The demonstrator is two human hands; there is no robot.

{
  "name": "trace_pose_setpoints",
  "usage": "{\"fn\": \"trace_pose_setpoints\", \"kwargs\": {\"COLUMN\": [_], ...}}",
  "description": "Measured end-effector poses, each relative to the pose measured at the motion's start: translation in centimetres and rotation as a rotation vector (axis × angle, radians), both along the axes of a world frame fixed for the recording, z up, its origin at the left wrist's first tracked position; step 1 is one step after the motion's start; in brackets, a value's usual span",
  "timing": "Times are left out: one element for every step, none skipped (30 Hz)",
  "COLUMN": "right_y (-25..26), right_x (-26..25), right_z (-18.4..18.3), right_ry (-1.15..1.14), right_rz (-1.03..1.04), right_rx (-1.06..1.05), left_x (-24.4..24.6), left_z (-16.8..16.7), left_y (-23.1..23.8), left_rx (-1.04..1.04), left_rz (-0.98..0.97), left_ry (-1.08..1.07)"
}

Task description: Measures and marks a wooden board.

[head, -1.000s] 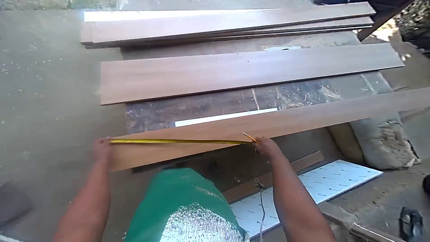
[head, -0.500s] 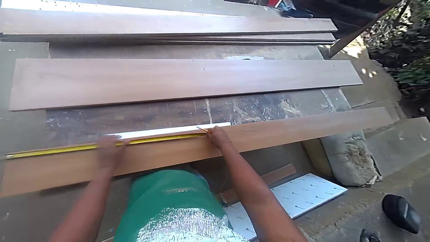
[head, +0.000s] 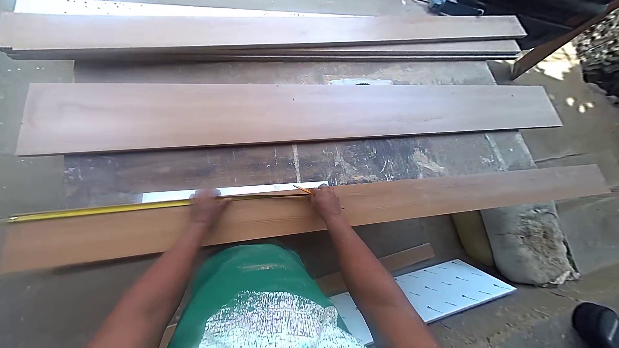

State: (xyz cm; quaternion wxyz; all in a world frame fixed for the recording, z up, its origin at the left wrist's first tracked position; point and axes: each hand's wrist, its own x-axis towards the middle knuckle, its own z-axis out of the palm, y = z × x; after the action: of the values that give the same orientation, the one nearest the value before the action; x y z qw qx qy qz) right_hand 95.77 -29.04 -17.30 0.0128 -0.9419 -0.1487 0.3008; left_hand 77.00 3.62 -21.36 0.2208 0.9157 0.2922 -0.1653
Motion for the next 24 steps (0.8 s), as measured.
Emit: {"fn": "trace_pose_setpoints", "kwargs": {"right_y": [-0.5,-1.3,-2.1,-3.1,-4.1,-5.1,-6.3,-7.5,-8.8,-10.0,-11.0,-11.9,-12.4,-12.8,-12.9,-12.9,-13.0,-12.9,-12.9,-12.9,-12.8,-12.7,-12.4,-12.0], "right_x": [0.4,0.7,1.2,1.8,2.5,3.3,4.1,4.8,5.6,6.3,6.8,7.2,7.5,7.8,8.2,8.5,8.9,9.3,9.8,10.3,10.7,11.1,11.3,11.6], "right_z": [0.1,0.2,0.2,0.2,0.1,0.1,0.2,0.2,0.2,0.2,0.2,0.3,0.4,0.5,0.6,0.6,0.5,0.4,0.3,0.3,0.4,0.4,0.5,0.9], "right_ry": [-0.002,-0.004,-0.012,-0.018,-0.025,-0.034,-0.041,-0.051,-0.064,-0.078,-0.086,-0.088,-0.088,-0.086,-0.079,-0.069,-0.062,-0.057,-0.048,-0.036,-0.024,-0.013,-0.004,0.009], "right_rz": [-0.006,-0.017,-0.027,-0.037,-0.049,-0.065,-0.077,-0.086,-0.095,-0.107,-0.114,-0.115,-0.109,-0.103,-0.096,-0.088,-0.077,-0.061,-0.042,-0.020,0.001,0.015,0.022,0.024], "right_rx": [-0.015,-0.021,-0.023,-0.021,-0.031,-0.043,-0.061,-0.079,-0.098,-0.115,-0.133,-0.149,-0.160,-0.166,-0.175,-0.183,-0.187,-0.192,-0.191,-0.190,-0.187,-0.183,-0.176,-0.174], "left_x": [0.2,0.5,0.9,1.4,2.0,2.6,3.2,3.7,4.1,4.4,4.5,4.4,4.1,3.5,2.5,1.3,-0.2,-1.9,-3.6,-5.2,-6.4,-7.2,-7.5,-7.2], "left_z": [0.1,0.3,0.3,0.2,0.2,0.2,0.1,0.0,-0.1,-0.3,-0.6,-0.8,-0.9,-1.1,-1.0,-1.0,-0.9,-1.2,-1.6,-1.8,-1.8,-1.8,-1.6,-1.6], "left_y": [-0.2,-0.6,-1.0,-1.5,-2.0,-2.6,-3.1,-3.7,-4.2,-4.6,-5.0,-5.5,-5.9,-6.5,-7.3,-8.1,-8.9,-9.5,-9.9,-9.9,-9.5,-9.1,-8.6,-8.5], "left_rx": [-0.014,-0.033,-0.047,-0.063,-0.078,-0.089,-0.098,-0.105,-0.103,-0.092,-0.078,-0.056,-0.032,-0.021,-0.024,-0.049,-0.071,-0.050,-0.005,0.053,0.114,0.169,0.207,0.242], "left_rz": [-0.001,-0.008,-0.023,-0.040,-0.052,-0.061,-0.069,-0.074,-0.080,-0.088,-0.097,-0.120,-0.167,-0.242,-0.338,-0.433,-0.508,-0.546,-0.538,-0.490,-0.409,-0.310,-0.206,-0.119], "left_ry": [0.012,0.018,0.012,-0.005,-0.013,-0.014,-0.010,-0.011,-0.019,-0.032,-0.058,-0.096,-0.156,-0.223,-0.289,-0.346,-0.389,-0.437,-0.432,-0.361,-0.240,-0.125,-0.034,0.013]}}
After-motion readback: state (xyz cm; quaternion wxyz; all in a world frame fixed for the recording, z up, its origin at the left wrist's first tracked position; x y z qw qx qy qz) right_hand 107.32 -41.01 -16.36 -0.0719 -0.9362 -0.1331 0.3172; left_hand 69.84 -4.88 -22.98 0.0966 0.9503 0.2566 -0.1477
